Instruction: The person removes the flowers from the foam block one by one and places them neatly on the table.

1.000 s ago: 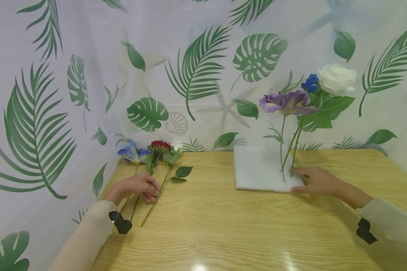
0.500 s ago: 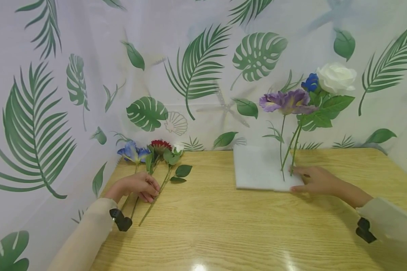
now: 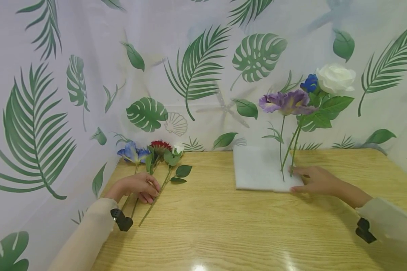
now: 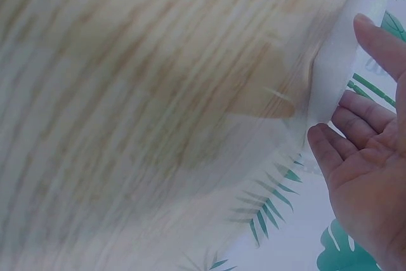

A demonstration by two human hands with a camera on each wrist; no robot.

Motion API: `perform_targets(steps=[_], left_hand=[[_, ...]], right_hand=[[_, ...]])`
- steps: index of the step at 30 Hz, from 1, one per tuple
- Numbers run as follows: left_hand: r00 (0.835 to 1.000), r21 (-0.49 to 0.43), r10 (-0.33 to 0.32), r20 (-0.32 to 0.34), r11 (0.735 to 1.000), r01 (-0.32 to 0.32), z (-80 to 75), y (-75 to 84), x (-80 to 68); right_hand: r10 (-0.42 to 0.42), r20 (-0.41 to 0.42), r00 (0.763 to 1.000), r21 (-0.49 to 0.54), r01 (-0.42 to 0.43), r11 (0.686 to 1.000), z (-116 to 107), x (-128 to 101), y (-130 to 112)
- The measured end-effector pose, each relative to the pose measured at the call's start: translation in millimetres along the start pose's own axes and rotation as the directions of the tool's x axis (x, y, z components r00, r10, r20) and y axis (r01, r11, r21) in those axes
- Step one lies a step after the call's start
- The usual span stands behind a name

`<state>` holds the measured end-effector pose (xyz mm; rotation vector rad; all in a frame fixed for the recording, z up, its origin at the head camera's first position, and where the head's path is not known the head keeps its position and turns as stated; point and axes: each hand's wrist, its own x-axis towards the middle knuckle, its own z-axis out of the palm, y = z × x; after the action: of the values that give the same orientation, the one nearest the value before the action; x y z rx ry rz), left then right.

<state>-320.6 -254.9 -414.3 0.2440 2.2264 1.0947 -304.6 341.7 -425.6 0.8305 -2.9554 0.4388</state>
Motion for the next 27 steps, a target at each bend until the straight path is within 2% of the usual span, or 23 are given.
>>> perform_targets(steps=[27], left_hand=[[1.000,-0.020,-0.014,0.006,1.000,0.014,-2.8,2.9,-3.5]], right_hand=[[0.023,0.019,1.000,0.041,-0.023,0.999,1.5,2.5,0.7]])
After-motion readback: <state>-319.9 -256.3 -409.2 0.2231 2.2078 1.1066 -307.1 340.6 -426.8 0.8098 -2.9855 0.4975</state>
